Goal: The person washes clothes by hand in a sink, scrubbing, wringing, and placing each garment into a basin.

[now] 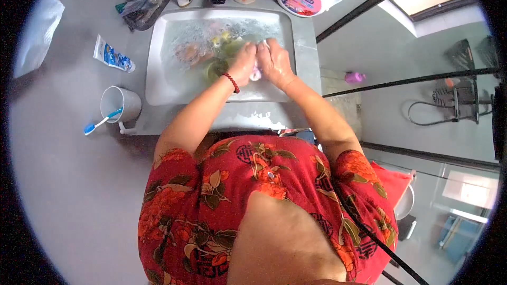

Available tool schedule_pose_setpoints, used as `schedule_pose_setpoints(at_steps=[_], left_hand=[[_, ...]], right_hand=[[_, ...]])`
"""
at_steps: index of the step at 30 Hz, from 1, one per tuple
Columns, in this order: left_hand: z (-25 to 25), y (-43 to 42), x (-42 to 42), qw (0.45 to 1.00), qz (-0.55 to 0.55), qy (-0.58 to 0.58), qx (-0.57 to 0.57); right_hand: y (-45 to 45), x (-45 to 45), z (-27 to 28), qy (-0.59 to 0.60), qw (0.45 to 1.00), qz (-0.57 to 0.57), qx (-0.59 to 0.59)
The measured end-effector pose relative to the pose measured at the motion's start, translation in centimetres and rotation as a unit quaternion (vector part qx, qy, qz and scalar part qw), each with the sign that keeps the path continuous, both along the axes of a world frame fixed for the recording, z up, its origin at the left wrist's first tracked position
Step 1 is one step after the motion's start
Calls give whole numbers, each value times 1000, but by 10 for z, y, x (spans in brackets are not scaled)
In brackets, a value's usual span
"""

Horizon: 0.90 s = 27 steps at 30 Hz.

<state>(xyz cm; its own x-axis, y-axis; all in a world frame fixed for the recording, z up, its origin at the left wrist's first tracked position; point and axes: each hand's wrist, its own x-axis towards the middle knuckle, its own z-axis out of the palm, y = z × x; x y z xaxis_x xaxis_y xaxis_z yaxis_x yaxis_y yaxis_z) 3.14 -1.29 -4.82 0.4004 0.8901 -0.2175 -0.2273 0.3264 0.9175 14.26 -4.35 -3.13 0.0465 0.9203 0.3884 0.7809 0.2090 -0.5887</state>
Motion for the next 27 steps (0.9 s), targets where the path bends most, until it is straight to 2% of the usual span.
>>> schedule_pose_setpoints(at_steps=[1, 2, 3, 4, 5, 6, 7, 8, 10, 11, 13, 14, 16, 17, 18, 19, 20, 21, 23, 24, 26, 27], left_hand=[[11, 0, -1, 997, -7, -72, -33], [17, 5, 0, 987, -24, -142, -67], [11, 9, 0, 987, -29, -140, -67], [12, 10, 0, 987, -42, -139, -66], [24, 9, 2, 988, -85, -126, -28], [29, 6, -1, 988, -100, -115, 9], [2, 14, 6, 930, -48, 77, 356], [11, 9, 12, 889, -35, 148, 432], [23, 2, 9, 812, 40, 233, 534], [24, -2, 21, 813, 15, 218, 540], [27, 1, 20, 864, 57, 73, 495], [8, 7, 27, 918, 21, 33, 395], [33, -9, 23, 933, 73, 61, 348], [12, 3, 34, 938, 91, 18, 334], [14, 2, 38, 941, 135, -17, 308], [14, 1, 35, 957, 160, -106, 216], [38, -13, 29, 959, 178, -188, 116], [41, -18, 30, 964, 154, -181, 121], [46, -13, 23, 974, 192, -118, 29], [41, -6, 17, 978, 174, -111, 35], [11, 12, 1, 974, 62, -187, -108], [-4, 21, -5, 977, 48, -177, -108]], right_hand=[[-2, -3, 8, 74, 997, -35, -13], [4, -2, 6, 73, 996, -51, -10], [9, -1, 1, 315, 942, -83, -81], [13, 3, -2, 537, 824, -118, -136], [9, 12, 7, 632, 736, -104, -218], [11, 14, -4, 633, 735, -105, -219], [15, 19, -23, 709, 650, -97, -257], [15, 29, -32, 778, 555, -90, -280], [12, 25, -23, 760, 573, -115, -284], [-1, 30, -23, 766, 564, -85, -295], [-4, 13, 6, 758, 562, -20, -330], [4, 16, -18, 732, 611, -24, -301], [-6, 3, 37, 665, 666, -99, -323], [-10, 9, 33, 680, 663, -107, -295], [-12, 5, 28, 476, 857, -82, -182], [-8, 1, 23, 278, 952, -73, -103], [-6, -3, 22, 62, 991, -116, -5], [-24, -9, 50, 148, 983, -111, 7], [-22, -4, 48, 6, 996, -77, -39], [-24, 0, 51, 16, 995, -94, -33], [-29, 3, 56, -40, 998, 16, -54], [-25, 4, 49, -31, 998, 1, -51]])
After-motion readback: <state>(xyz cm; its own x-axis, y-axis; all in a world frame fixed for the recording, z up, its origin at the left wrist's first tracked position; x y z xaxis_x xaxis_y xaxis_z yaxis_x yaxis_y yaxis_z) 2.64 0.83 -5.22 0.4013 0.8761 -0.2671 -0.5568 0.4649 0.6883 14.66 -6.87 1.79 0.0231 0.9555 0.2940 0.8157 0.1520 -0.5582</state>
